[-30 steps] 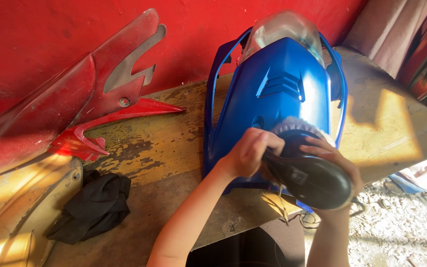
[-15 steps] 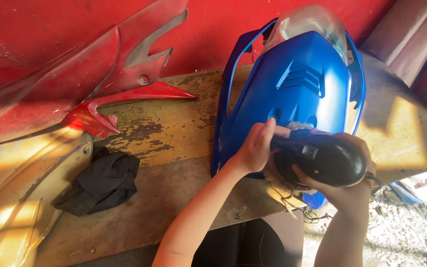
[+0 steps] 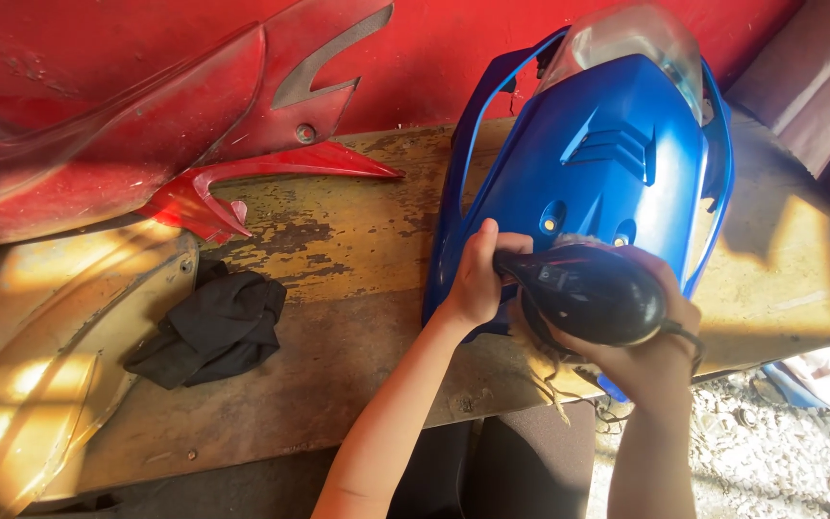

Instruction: The person uses a handheld electric polisher with a buffing pad to smooth the surface of a blue motorcycle fairing. The fairing is placed on a wooden workbench next to a red motorcycle part while the person moves the tool across the blue plastic.

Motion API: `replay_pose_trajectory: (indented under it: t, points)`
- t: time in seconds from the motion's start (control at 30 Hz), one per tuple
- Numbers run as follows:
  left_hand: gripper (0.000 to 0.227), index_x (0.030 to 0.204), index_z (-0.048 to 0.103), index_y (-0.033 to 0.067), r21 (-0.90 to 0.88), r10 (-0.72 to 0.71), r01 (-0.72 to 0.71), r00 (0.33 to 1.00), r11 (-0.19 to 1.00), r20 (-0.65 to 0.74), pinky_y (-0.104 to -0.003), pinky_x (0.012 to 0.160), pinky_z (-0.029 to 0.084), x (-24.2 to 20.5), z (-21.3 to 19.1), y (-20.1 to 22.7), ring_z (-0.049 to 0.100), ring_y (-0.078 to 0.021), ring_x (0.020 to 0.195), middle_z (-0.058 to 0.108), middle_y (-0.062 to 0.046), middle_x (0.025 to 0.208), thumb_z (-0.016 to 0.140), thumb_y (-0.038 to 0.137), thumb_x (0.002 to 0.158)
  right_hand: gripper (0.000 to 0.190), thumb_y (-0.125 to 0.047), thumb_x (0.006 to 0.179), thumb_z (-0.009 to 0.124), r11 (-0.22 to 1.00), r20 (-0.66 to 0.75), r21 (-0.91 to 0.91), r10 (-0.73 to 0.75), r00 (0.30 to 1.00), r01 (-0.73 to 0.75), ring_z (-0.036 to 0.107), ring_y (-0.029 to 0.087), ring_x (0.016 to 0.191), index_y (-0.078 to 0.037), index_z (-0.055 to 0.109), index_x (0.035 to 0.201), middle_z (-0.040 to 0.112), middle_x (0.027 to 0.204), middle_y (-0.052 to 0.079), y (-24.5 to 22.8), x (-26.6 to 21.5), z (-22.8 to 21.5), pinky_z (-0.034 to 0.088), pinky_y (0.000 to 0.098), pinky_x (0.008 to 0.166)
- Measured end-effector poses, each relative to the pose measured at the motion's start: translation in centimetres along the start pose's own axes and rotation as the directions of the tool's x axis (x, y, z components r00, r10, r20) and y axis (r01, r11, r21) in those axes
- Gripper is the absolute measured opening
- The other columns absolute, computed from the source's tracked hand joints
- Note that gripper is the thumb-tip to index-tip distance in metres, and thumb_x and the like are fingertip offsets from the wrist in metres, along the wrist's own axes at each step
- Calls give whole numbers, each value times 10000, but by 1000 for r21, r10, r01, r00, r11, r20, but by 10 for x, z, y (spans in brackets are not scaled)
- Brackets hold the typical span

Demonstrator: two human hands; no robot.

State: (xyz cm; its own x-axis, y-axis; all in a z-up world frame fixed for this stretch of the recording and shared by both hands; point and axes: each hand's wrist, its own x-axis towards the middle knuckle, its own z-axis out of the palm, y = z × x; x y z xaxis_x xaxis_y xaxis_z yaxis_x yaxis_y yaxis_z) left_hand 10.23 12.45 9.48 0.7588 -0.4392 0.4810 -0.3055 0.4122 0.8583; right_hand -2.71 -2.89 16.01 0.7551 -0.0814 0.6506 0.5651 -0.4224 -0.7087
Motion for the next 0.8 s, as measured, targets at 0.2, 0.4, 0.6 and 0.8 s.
replay_pose_trajectory:
  t: [0.2, 0.4, 0.6, 0.8]
  points:
    - [748, 593, 369, 107, -164, 94, -95, 995, 982, -16, -326, 596, 302, -19, -21, -6, 367, -139, 563, 371, 15, 572, 98, 627, 1058, 727, -138, 632, 938, 933, -59, -332, -168, 984, 140, 653, 267, 1264, -83, 590, 1268, 701, 1264, 120, -23, -13, 40, 524, 404, 1096]
    - [704, 606, 312, 97, -89, 139, -144, 988, 986, -63, -339, 599, 297, -39, -32, -5, 348, -152, 561, 346, -3, 574, 137, 591, 1076, 728, -165, 664, 939, 986, -26, -115, -125, 992, 122, 659, 260, 1285, -91, 570, 1287, 714, 1249, 91, -7, -24, 51, 531, 411, 1119]
    - [679, 600, 288, 88, -87, 221, -235, 964, 968, -146, -347, 590, 294, -67, -49, -10, 341, -165, 543, 318, -8, 566, 119, 544, 1075, 593, -74, 686, 882, 952, 21, -188, -240, 970, 240, 656, 314, 1263, -74, 591, 1202, 723, 1198, 110, -17, -28, 70, 488, 443, 1114]
    - [673, 606, 292, 70, 99, 220, -206, 963, 974, -155, -357, 587, 280, -52, -28, 9, 349, -188, 541, 316, -22, 559, 128, 524, 1075, 531, -49, 754, 848, 989, 1, -24, -143, 990, 143, 656, 323, 1294, -67, 585, 1216, 716, 1227, 150, -5, -31, 52, 499, 443, 1137]
